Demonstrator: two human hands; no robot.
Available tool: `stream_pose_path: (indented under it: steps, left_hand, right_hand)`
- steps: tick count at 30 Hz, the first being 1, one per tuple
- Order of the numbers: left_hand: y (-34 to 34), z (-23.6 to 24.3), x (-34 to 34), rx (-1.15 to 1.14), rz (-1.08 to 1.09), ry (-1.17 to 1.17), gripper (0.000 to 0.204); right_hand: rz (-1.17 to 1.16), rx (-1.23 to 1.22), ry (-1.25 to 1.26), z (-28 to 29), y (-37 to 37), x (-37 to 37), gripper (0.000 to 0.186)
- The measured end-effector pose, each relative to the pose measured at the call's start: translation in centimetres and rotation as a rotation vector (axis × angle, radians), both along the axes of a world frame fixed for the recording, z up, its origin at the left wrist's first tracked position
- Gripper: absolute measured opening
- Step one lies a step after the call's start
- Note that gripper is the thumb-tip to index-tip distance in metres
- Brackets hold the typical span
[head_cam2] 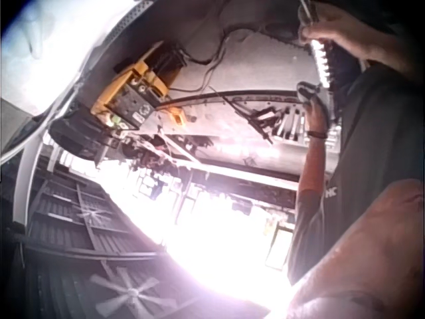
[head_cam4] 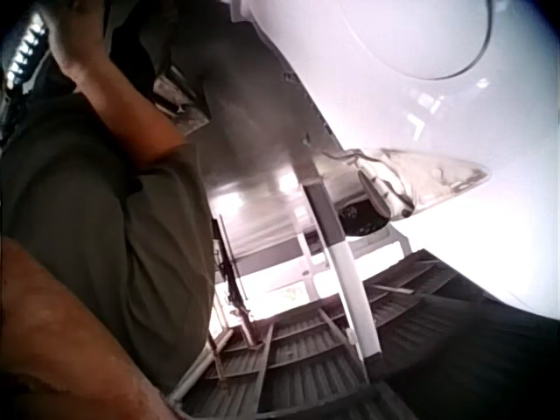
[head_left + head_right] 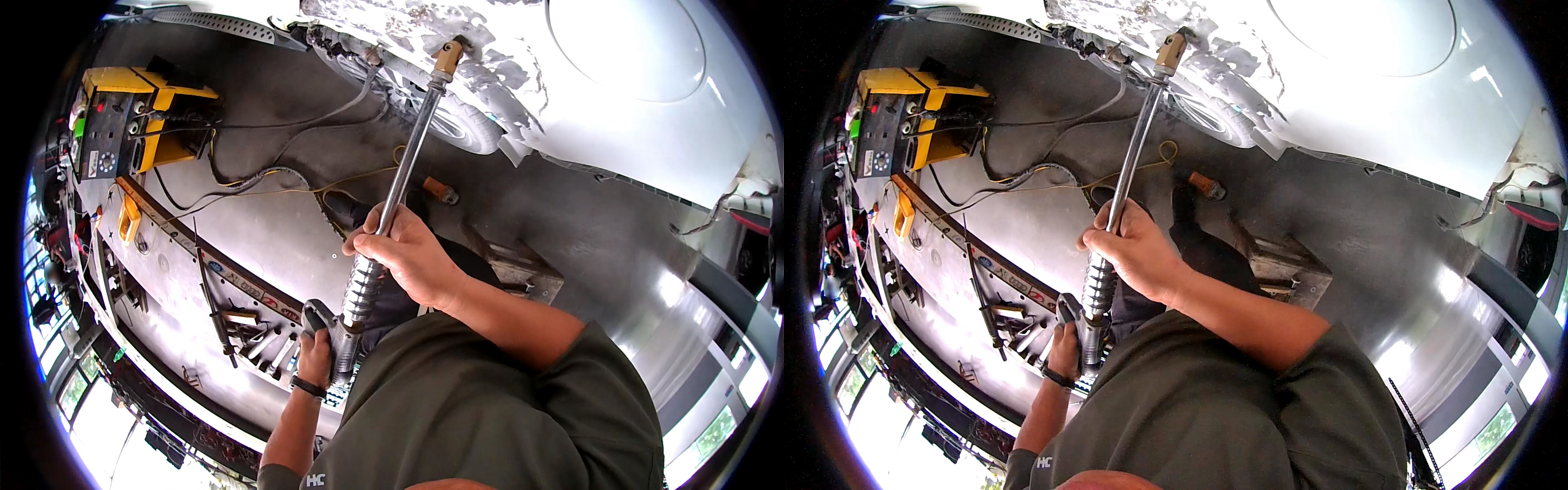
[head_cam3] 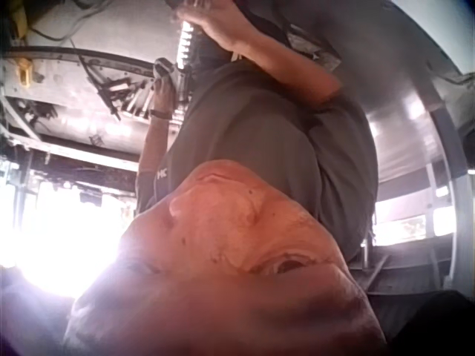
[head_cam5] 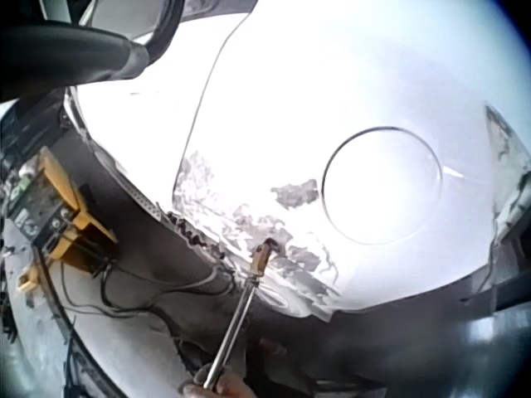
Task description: The person uses a hammer to tap on a damaged car fender and then uses a slide hammer to pull out dents in the metal.
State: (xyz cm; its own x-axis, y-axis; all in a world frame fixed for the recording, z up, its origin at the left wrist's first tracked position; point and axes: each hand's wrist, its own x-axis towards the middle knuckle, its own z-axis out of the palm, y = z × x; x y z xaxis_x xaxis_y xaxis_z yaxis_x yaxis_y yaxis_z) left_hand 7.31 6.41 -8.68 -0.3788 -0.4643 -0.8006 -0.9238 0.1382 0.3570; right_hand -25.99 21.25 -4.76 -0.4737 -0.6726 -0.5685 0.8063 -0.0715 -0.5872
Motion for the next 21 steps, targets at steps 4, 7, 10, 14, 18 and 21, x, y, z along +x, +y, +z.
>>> stream_pose_path:
  steps: [4,7,10,14,18,21]
  left_hand:
    - [-0.8,-1.8,2.0,0.294,0.375,0.056,0.046]
    - [-0.7,-2.0,1.9,0.516,0.817,0.09,0.047]
    - [0.0,1.2,-1.1,0.413,0.682,0.054,0.044]
    - [1.3,4.2,-3.2,0.122,0.43,0.042,0.043]
    - [0.6,4.4,-3.0,0.278,0.791,0.056,0.037]
    - [-0.5,6.4,-4.4,0.681,1.031,0.166,0.033]
  right_hand:
    - [-0.08,-0.154,-0.068,-0.7,-0.2,0.8,0.018]
    - [-0.201,-0.214,-0.1,-1.1,-1.6,2.5,0.016]
    - [-0.191,-0.162,-0.103,-0.4,-2.2,0.9,0.016]
    - [-0.202,-0.141,-0.105,-0.4,-2.2,-1.6,0.015]
    - [-0.242,-0.096,-0.144,0.7,-2.2,-1.5,0.012]
    - [-0.257,-0.134,-0.162,0.5,-2.5,-1.8,0.014]
